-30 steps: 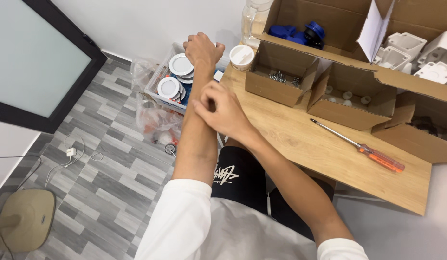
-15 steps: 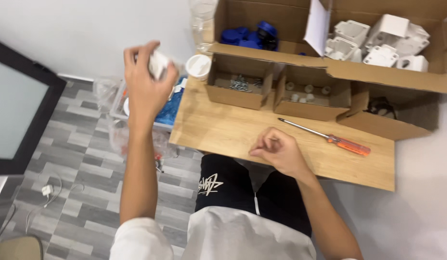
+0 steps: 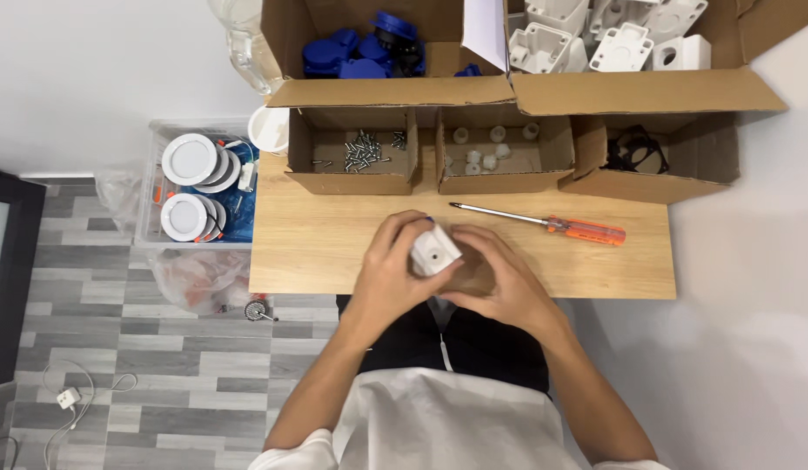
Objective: The person assembles a small white plastic electrical box with a blue circular cover using a screwdriver. They tighten screws on the blue cover, place it into the white box, and then secure it with additional screws. The person handles the components and tools on a wooden table with organized boxes of parts nearby.
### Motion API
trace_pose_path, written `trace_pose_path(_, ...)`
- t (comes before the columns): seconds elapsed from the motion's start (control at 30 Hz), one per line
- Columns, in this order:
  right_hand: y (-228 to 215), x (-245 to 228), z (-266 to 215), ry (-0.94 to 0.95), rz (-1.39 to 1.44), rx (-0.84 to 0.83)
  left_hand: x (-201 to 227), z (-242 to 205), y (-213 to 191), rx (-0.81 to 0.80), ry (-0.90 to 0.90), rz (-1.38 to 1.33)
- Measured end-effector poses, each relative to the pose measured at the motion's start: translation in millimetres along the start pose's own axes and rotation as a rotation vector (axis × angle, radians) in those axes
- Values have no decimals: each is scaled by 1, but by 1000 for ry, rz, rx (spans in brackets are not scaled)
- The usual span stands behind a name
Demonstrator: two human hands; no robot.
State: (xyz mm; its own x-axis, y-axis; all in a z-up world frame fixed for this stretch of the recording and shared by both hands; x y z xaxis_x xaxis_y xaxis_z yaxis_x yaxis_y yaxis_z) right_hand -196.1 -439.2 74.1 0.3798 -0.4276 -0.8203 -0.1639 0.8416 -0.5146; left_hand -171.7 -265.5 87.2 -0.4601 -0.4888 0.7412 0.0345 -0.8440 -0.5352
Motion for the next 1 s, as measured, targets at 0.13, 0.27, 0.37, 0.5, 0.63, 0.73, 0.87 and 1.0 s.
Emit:
trace_pose_path(0.13, 5, 13, 2, -32, -77, 96, 11, 8, 14, 65, 12, 7)
trace_pose_path(0.27, 3, 22, 0, -27, -143, 172, 14, 9, 17, 100, 5, 77)
trace_pose_path(0.37, 2, 28, -3, -24, -132, 192, 17, 11, 15, 70, 1, 41)
trace_pose_path(0.5, -5, 13, 0, -35, -106, 243, 24, 16, 16, -119, 71, -182)
trace_pose_path(0.63, -3, 26, -3, -65, -102, 245, 25, 23, 17, -222, 114, -298)
trace_pose_path(0.73, -4, 23, -2, -63, -96, 254, 20, 26, 20, -236, 105, -369)
trace_pose_path(0.87, -4, 25, -4, -70, -86, 259, 17, 24, 21, -227, 51, -429)
trace_pose_path(1.0, -2, 29, -8, -56, -74, 241, 14, 20, 24, -198, -20, -433)
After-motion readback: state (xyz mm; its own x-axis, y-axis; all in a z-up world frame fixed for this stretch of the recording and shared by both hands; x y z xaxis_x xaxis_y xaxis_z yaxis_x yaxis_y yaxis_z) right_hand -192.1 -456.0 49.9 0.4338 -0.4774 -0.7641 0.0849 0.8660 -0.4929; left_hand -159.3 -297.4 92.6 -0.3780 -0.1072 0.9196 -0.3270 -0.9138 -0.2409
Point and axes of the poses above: each hand's wrist, its own z-axis towards the middle knuckle, its own y-axis out of the palm, x = y × z, the point moved 8 cm from there along z, towards the middle knuckle
